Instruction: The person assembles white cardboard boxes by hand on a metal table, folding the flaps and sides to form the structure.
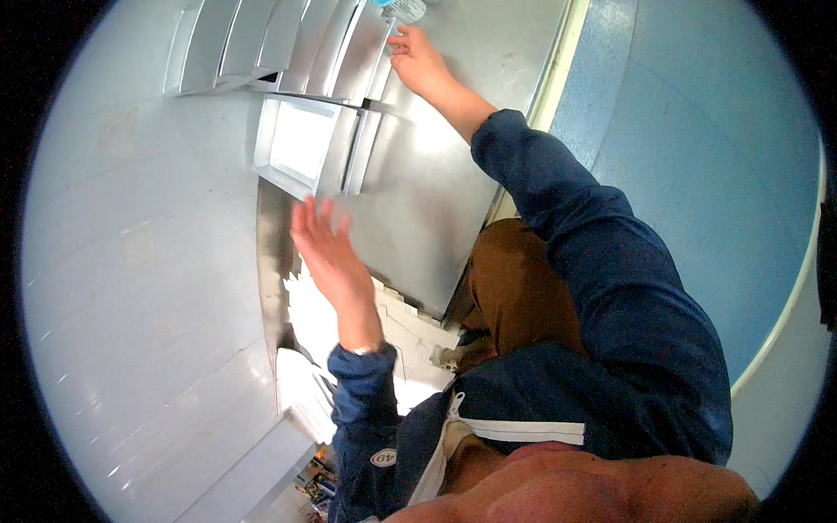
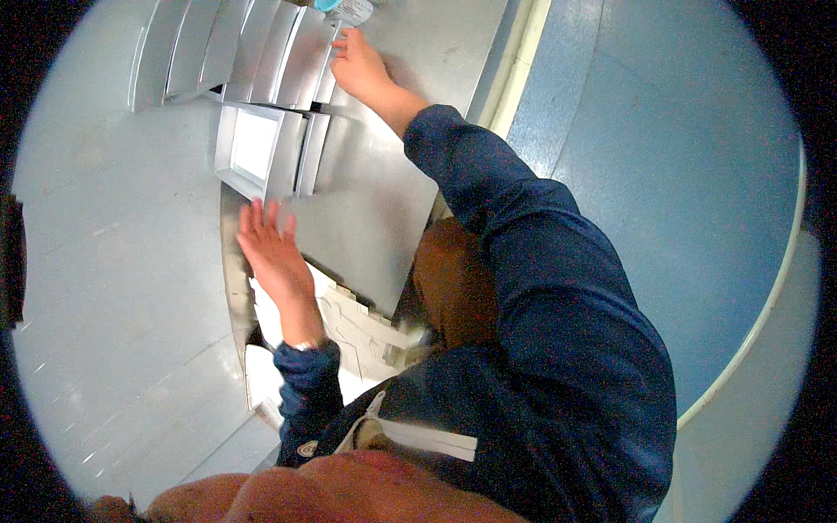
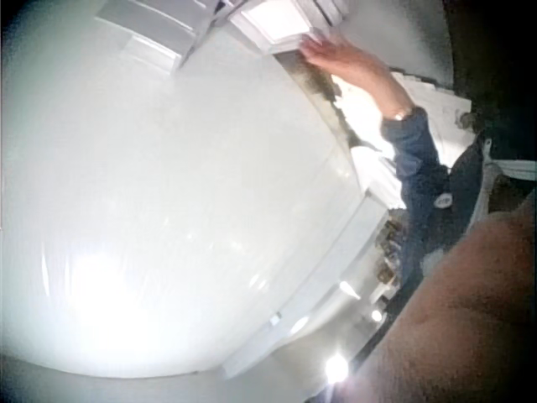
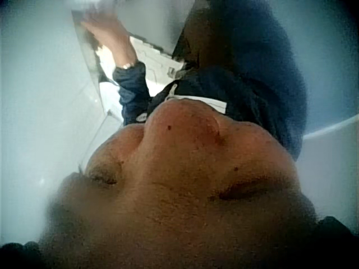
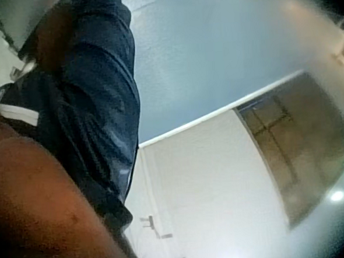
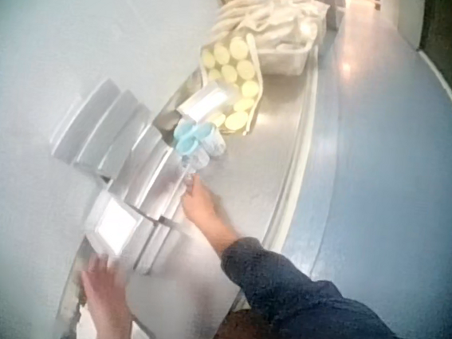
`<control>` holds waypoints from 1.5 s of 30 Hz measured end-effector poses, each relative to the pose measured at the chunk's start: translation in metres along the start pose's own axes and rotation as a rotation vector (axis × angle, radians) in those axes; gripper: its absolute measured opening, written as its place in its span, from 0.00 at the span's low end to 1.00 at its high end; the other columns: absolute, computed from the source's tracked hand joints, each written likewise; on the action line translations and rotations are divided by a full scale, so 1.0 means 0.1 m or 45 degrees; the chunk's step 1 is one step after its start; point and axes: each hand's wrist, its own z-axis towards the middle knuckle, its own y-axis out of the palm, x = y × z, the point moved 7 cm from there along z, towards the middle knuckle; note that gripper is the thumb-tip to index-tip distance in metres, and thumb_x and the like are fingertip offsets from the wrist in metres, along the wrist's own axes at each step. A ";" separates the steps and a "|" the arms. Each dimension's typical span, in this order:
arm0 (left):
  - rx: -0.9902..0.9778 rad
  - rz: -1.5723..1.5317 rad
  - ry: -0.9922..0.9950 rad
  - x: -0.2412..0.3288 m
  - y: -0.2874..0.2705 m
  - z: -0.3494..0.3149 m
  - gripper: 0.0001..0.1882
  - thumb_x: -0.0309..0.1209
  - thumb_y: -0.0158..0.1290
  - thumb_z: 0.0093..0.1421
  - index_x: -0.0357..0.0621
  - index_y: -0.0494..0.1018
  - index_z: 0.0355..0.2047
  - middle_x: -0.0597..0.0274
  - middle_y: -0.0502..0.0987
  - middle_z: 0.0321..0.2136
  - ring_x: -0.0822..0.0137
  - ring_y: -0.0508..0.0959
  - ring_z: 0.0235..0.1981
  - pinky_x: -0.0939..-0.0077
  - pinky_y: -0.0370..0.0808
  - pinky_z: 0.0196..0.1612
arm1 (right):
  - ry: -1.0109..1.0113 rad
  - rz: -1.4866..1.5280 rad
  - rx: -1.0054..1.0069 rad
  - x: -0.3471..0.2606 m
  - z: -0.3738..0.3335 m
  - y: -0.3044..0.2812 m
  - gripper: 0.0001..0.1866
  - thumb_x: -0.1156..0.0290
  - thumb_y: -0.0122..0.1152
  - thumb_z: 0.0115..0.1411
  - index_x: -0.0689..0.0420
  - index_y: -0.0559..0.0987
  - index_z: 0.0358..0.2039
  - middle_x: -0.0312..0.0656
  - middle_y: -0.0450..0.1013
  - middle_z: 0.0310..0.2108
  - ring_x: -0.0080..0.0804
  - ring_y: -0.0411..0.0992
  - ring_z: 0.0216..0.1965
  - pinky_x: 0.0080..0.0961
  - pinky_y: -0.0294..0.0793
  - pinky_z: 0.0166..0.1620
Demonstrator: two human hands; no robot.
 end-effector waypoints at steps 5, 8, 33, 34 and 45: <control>-0.144 0.295 -0.056 -0.59 -0.35 -1.08 0.31 0.50 0.39 0.76 0.42 0.56 0.69 0.52 0.61 0.68 0.56 0.70 0.59 0.59 0.72 0.57 | -0.027 0.086 0.040 -0.19 0.07 0.07 0.33 0.77 0.55 0.59 0.65 0.62 0.66 0.48 0.74 0.59 0.37 0.74 0.54 0.31 0.74 0.56; -0.173 0.489 -0.103 -0.66 -0.47 -1.52 0.29 0.46 0.37 0.77 0.40 0.57 0.68 0.52 0.62 0.67 0.57 0.71 0.59 0.61 0.72 0.57 | 0.004 0.128 0.122 -0.21 0.08 -0.03 0.32 0.76 0.54 0.59 0.65 0.62 0.65 0.47 0.75 0.59 0.36 0.74 0.53 0.30 0.74 0.56; -0.104 0.284 -0.174 -0.65 -0.72 -1.97 0.25 0.39 0.38 0.77 0.39 0.58 0.69 0.51 0.65 0.63 0.61 0.73 0.55 0.66 0.74 0.53 | -0.288 0.133 0.332 -1.26 -0.05 0.23 0.34 0.76 0.56 0.55 0.64 0.62 0.63 0.49 0.79 0.53 0.42 0.78 0.47 0.34 0.76 0.52; -0.088 0.283 -0.169 -0.65 -0.76 -1.99 0.25 0.39 0.38 0.77 0.39 0.58 0.69 0.51 0.65 0.62 0.61 0.73 0.55 0.66 0.74 0.53 | -0.355 0.139 0.336 -1.35 -0.10 0.28 0.34 0.76 0.56 0.55 0.64 0.62 0.63 0.49 0.79 0.52 0.41 0.78 0.46 0.34 0.76 0.51; -0.119 0.201 -0.148 -0.62 -0.60 -1.95 0.25 0.38 0.38 0.77 0.39 0.58 0.68 0.53 0.66 0.62 0.63 0.74 0.54 0.68 0.74 0.51 | -0.482 -0.025 0.248 -1.37 0.52 0.25 0.25 0.76 0.48 0.64 0.63 0.68 0.62 0.56 0.75 0.55 0.52 0.72 0.56 0.39 0.69 0.58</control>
